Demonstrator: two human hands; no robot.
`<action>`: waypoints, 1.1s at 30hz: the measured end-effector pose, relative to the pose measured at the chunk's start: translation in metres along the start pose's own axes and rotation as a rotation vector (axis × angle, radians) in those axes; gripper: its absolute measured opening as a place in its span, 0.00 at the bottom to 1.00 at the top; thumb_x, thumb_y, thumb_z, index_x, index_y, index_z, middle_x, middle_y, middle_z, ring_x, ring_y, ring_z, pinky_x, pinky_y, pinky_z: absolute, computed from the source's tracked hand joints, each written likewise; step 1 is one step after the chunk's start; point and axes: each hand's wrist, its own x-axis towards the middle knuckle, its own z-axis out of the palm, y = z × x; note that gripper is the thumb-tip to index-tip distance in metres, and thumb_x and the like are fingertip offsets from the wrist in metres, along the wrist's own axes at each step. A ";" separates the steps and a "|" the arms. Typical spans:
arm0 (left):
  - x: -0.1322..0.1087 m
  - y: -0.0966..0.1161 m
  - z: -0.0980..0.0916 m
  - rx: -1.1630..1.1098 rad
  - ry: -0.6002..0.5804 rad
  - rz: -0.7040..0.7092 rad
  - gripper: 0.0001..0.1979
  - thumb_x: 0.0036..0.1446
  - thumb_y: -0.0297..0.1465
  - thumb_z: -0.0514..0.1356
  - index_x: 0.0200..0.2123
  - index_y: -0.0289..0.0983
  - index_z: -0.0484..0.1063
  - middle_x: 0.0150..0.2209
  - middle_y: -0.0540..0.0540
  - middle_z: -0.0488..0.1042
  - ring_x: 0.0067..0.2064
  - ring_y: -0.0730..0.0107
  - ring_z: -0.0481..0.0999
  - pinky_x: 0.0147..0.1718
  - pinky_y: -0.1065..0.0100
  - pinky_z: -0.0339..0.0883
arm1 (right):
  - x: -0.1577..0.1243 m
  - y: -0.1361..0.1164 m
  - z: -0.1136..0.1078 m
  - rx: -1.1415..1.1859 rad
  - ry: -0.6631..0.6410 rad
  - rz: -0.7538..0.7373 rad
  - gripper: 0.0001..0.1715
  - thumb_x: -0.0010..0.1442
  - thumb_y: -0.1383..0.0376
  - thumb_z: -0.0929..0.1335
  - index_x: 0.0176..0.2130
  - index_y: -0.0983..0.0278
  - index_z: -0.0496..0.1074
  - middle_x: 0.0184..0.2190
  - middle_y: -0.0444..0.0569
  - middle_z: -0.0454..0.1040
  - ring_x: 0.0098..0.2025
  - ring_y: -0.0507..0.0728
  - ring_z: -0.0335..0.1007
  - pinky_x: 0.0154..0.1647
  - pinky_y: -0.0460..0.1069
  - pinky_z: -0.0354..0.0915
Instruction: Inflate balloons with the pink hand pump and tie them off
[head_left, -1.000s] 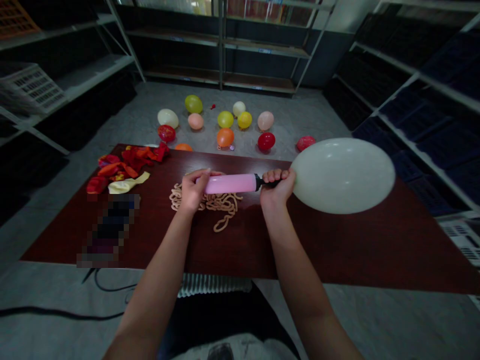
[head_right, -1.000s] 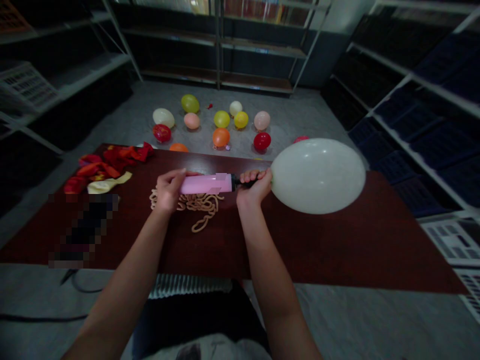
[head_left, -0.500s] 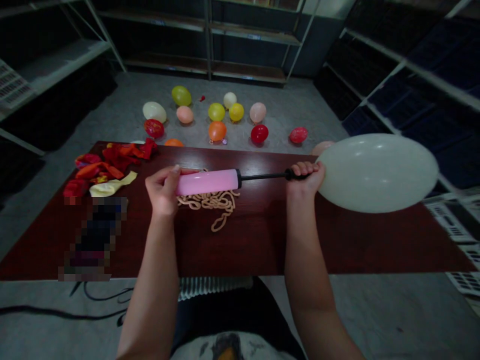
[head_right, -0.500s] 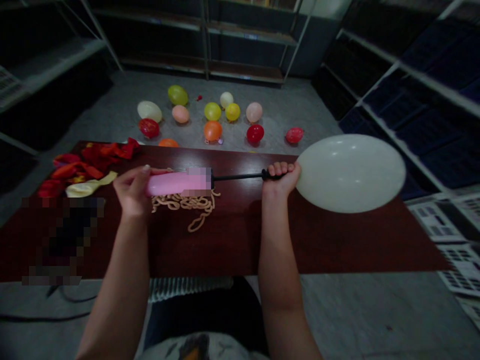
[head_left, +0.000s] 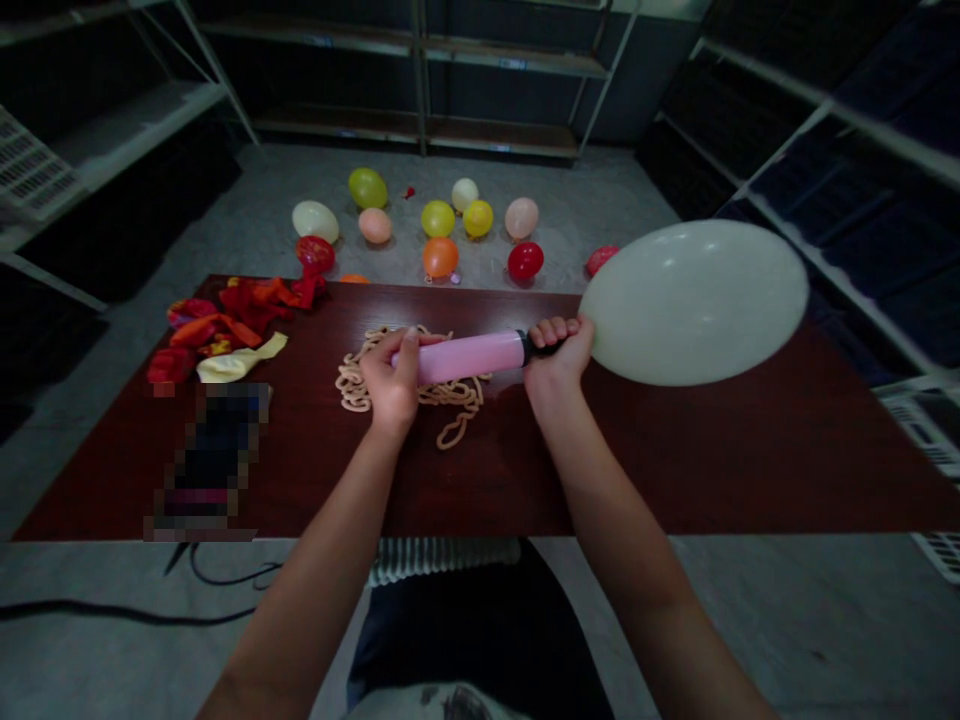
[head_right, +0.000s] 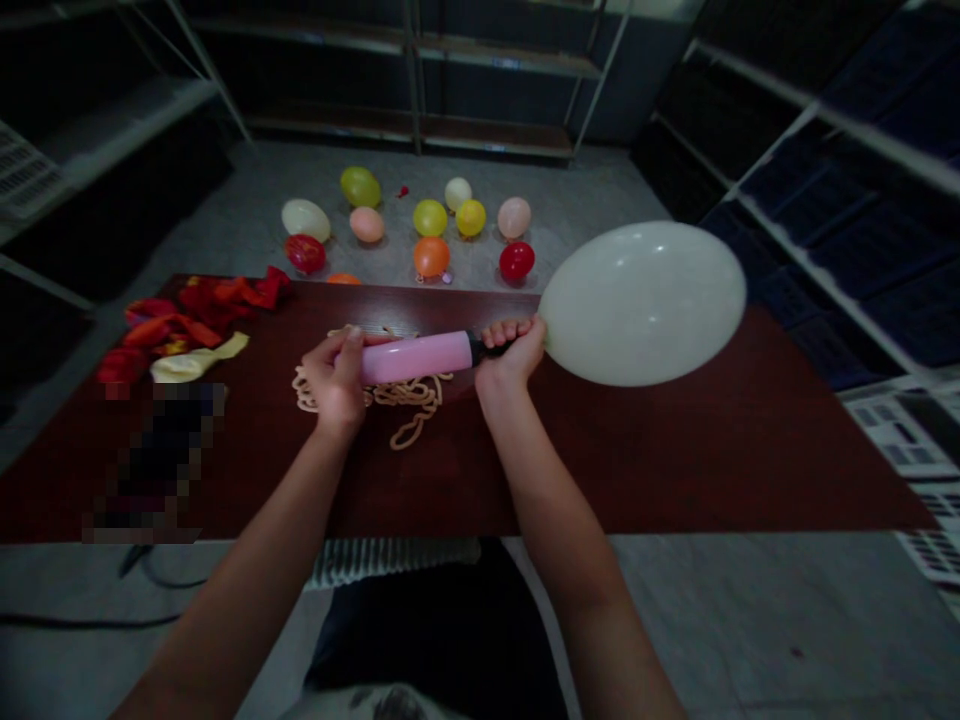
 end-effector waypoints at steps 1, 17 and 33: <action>-0.001 0.000 0.002 0.009 -0.003 0.004 0.19 0.66 0.37 0.55 0.29 0.38 0.82 0.30 0.46 0.81 0.34 0.65 0.78 0.37 0.64 0.69 | -0.002 0.003 0.000 -0.008 0.001 0.005 0.19 0.67 0.67 0.57 0.24 0.60 0.46 0.15 0.32 0.45 0.13 0.44 0.43 0.13 0.42 0.44; 0.007 -0.003 0.007 -0.005 -0.096 0.048 0.20 0.66 0.39 0.56 0.28 0.36 0.81 0.30 0.44 0.82 0.34 0.65 0.80 0.35 0.67 0.70 | 0.023 -0.027 -0.003 -0.004 0.008 -0.048 0.18 0.66 0.68 0.56 0.24 0.60 0.47 0.14 0.32 0.47 0.13 0.44 0.43 0.13 0.42 0.44; 0.022 -0.004 -0.015 -0.195 -0.134 0.135 0.21 0.69 0.44 0.52 0.48 0.40 0.81 0.57 0.43 0.77 0.62 0.54 0.72 0.57 0.56 0.68 | 0.044 -0.057 -0.017 0.069 0.040 -0.080 0.19 0.67 0.68 0.55 0.24 0.61 0.46 0.14 0.32 0.46 0.13 0.43 0.42 0.12 0.41 0.42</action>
